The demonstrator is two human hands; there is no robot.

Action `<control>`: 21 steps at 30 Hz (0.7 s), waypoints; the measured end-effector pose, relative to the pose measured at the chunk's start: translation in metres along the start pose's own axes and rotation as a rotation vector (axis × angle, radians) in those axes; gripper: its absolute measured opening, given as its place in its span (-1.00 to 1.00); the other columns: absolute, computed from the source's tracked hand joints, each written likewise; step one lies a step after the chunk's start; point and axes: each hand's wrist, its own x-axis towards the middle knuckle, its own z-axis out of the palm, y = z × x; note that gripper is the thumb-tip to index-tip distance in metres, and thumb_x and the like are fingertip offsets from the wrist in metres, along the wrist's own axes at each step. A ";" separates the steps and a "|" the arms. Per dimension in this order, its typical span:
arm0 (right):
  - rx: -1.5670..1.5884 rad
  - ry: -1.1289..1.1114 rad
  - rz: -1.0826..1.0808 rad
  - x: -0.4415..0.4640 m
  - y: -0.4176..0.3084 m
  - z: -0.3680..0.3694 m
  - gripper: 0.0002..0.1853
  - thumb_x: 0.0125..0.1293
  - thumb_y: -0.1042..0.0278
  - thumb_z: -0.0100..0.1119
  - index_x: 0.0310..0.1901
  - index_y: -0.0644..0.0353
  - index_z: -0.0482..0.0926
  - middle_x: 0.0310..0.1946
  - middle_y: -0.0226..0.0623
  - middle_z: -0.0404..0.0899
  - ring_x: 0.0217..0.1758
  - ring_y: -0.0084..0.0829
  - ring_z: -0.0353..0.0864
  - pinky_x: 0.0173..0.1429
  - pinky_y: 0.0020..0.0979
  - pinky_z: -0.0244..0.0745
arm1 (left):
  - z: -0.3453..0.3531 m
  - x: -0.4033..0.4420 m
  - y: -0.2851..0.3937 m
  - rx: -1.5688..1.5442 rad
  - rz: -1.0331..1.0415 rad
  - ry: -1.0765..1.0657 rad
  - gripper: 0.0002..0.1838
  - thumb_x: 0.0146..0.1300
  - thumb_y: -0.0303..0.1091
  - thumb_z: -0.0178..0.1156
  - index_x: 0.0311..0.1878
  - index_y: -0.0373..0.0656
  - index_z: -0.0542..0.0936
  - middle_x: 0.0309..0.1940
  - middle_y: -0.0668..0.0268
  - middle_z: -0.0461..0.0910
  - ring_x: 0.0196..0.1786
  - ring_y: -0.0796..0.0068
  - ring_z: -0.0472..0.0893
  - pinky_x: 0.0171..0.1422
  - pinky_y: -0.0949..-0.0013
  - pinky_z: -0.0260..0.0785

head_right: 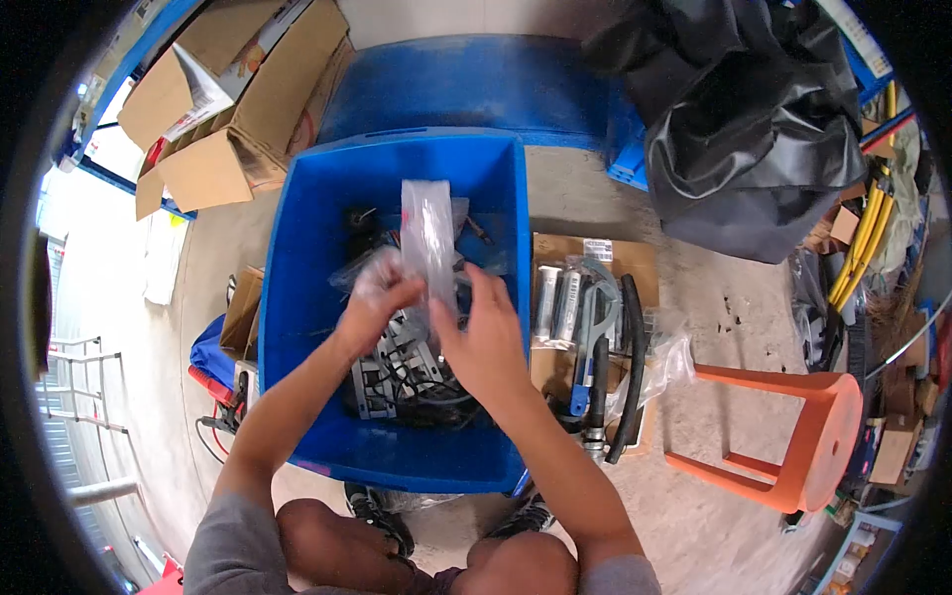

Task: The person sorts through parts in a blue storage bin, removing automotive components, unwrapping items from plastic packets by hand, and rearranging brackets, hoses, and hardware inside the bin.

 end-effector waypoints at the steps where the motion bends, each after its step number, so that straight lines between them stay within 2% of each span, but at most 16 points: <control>1: 0.028 -0.103 0.020 0.003 0.003 0.010 -0.68 0.42 0.27 0.33 0.06 0.33 0.66 -0.04 0.09 0.71 -0.08 0.11 0.76 0.06 -0.10 0.64 | -0.001 -0.012 0.004 0.202 0.033 -0.026 -0.66 0.40 -0.35 0.39 0.18 -0.23 0.64 -0.10 0.35 0.73 -0.05 0.55 0.67 0.09 0.35 0.55; 2: 0.057 -0.204 0.039 0.005 0.005 0.019 -0.68 0.41 0.25 0.35 0.04 0.32 0.67 -0.07 0.08 0.73 -0.08 0.08 0.76 0.01 -0.13 0.65 | 0.002 -0.026 0.008 0.178 0.078 -0.048 -0.65 0.39 -0.34 0.40 0.17 -0.25 0.64 -0.07 0.34 0.74 -0.08 0.55 0.68 0.09 0.36 0.56; 3: 0.139 -0.240 0.151 0.002 0.004 0.028 -0.70 0.39 0.23 0.35 -0.01 0.30 0.69 -0.19 0.09 0.74 -0.13 0.14 0.75 -0.08 -0.07 0.60 | -0.002 -0.031 0.009 0.148 0.005 -0.074 -0.66 0.40 -0.32 0.40 0.15 -0.26 0.66 -0.08 0.34 0.74 -0.09 0.56 0.69 0.07 0.37 0.56; 5: 0.067 -0.357 0.188 -0.001 0.004 0.027 -0.72 0.38 0.25 0.34 -0.04 0.28 0.70 -0.23 0.09 0.74 -0.14 0.17 0.75 -0.07 -0.03 0.60 | -0.014 -0.032 0.011 0.118 -0.073 -0.095 -0.67 0.40 -0.30 0.40 0.12 -0.28 0.68 -0.09 0.33 0.75 -0.09 0.57 0.70 0.06 0.37 0.56; 6: -0.012 -0.468 0.227 -0.003 0.007 0.024 -0.74 0.36 0.26 0.32 -0.07 0.27 0.71 -0.26 0.09 0.74 -0.16 0.20 0.74 -0.07 0.01 0.61 | -0.028 -0.027 0.014 0.268 -0.220 -0.271 -0.68 0.40 -0.28 0.40 0.09 -0.28 0.69 -0.12 0.32 0.77 -0.10 0.51 0.72 0.06 0.33 0.56; 7: -0.008 -0.470 0.230 -0.008 0.010 0.020 -0.74 0.36 0.26 0.32 -0.07 0.27 0.71 -0.26 0.09 0.74 -0.16 0.20 0.74 -0.07 0.01 0.61 | -0.039 -0.020 0.016 0.419 -0.367 -0.451 -0.69 0.40 -0.26 0.40 0.05 -0.28 0.71 -0.14 0.31 0.78 -0.11 0.46 0.74 0.07 0.29 0.57; 8: -0.152 -0.617 0.228 -0.012 0.014 0.017 -0.76 0.35 0.28 0.29 -0.10 0.28 0.71 -0.25 0.12 0.73 -0.15 0.20 0.74 -0.05 0.03 0.62 | -0.049 -0.008 0.012 0.425 -0.369 -0.449 -0.69 0.40 -0.26 0.40 0.05 -0.28 0.71 -0.14 0.31 0.78 -0.11 0.46 0.74 0.07 0.29 0.57; 9: -0.297 -0.762 0.224 -0.016 0.016 0.017 -0.78 0.33 0.31 0.26 -0.13 0.28 0.71 -0.24 0.14 0.73 -0.15 0.21 0.73 -0.04 0.06 0.63 | -0.062 0.008 0.000 0.740 -0.308 -0.464 -0.71 0.40 -0.26 0.40 0.04 -0.26 0.72 -0.17 0.30 0.79 -0.11 0.38 0.75 0.09 0.26 0.57; 10: -0.292 -0.759 0.224 -0.019 0.018 0.020 -0.78 0.33 0.31 0.26 -0.13 0.28 0.71 -0.24 0.14 0.73 -0.15 0.21 0.73 -0.04 0.06 0.63 | -0.072 0.024 -0.014 1.053 -0.237 -0.475 -0.72 0.39 -0.26 0.39 0.02 -0.24 0.73 -0.20 0.30 0.79 -0.11 0.29 0.76 0.11 0.22 0.57; 12: -0.415 -0.782 0.142 -0.024 0.026 0.024 -0.80 0.30 0.37 0.21 -0.16 0.29 0.69 -0.27 0.14 0.73 -0.16 0.18 0.74 0.00 0.09 0.65 | -0.062 0.062 -0.048 0.851 -0.073 -0.045 -0.69 0.33 -0.31 0.38 0.10 -0.17 0.72 -0.07 0.23 0.79 -0.02 0.19 0.74 0.14 0.20 0.55; 14: -0.422 -0.751 0.126 -0.023 0.029 0.028 -0.81 0.26 0.42 0.24 -0.16 0.29 0.71 -0.26 0.13 0.73 -0.16 0.17 0.76 -0.01 0.07 0.67 | -0.055 0.113 -0.095 0.493 0.058 0.008 -0.61 0.37 -0.36 0.30 0.25 -0.14 0.68 0.03 0.21 0.72 0.08 0.34 0.66 0.16 0.22 0.48; 15: -0.432 -0.720 0.094 -0.019 0.030 0.029 -0.82 0.21 0.47 0.26 -0.17 0.29 0.73 -0.25 0.12 0.74 -0.16 0.15 0.78 -0.02 0.06 0.69 | -0.047 0.133 -0.096 0.493 0.063 0.003 -0.61 0.37 -0.36 0.30 0.25 -0.14 0.68 0.03 0.21 0.72 0.08 0.34 0.66 0.16 0.22 0.48; 17: -0.441 -0.673 0.086 -0.014 0.033 0.031 -0.81 0.21 0.48 0.26 -0.15 0.29 0.72 -0.26 0.10 0.74 -0.18 0.14 0.79 -0.02 0.05 0.70 | -0.033 0.165 -0.094 0.571 -0.130 0.098 -0.53 0.39 -0.44 0.22 0.37 -0.16 0.61 0.14 0.19 0.67 0.17 0.38 0.60 0.22 0.24 0.46; 18: -0.446 -0.639 0.083 -0.013 0.034 0.031 -0.81 0.21 0.49 0.27 -0.14 0.29 0.71 -0.26 0.08 0.75 -0.19 0.13 0.79 -0.01 0.04 0.70 | -0.028 0.173 -0.094 0.569 -0.129 0.101 -0.53 0.39 -0.44 0.22 0.37 -0.16 0.61 0.14 0.19 0.67 0.17 0.38 0.60 0.22 0.24 0.46; 20: -0.453 -0.608 0.117 -0.009 0.034 0.033 -0.82 0.25 0.46 0.25 -0.14 0.29 0.68 -0.22 0.08 0.73 -0.17 0.15 0.76 -0.02 0.06 0.68 | -0.021 0.181 -0.098 0.315 -0.256 0.175 -0.52 0.40 -0.49 0.12 0.38 -0.22 0.60 0.13 0.21 0.67 0.14 0.36 0.61 0.25 0.28 0.46; 21: -0.459 -0.572 0.152 -0.007 0.034 0.033 -0.83 0.28 0.42 0.23 -0.14 0.30 0.65 -0.17 0.07 0.72 -0.14 0.18 0.74 -0.02 0.08 0.66 | -0.025 0.184 -0.107 0.313 -0.262 0.176 -0.52 0.40 -0.49 0.12 0.38 -0.22 0.60 0.13 0.21 0.67 0.14 0.36 0.61 0.25 0.28 0.46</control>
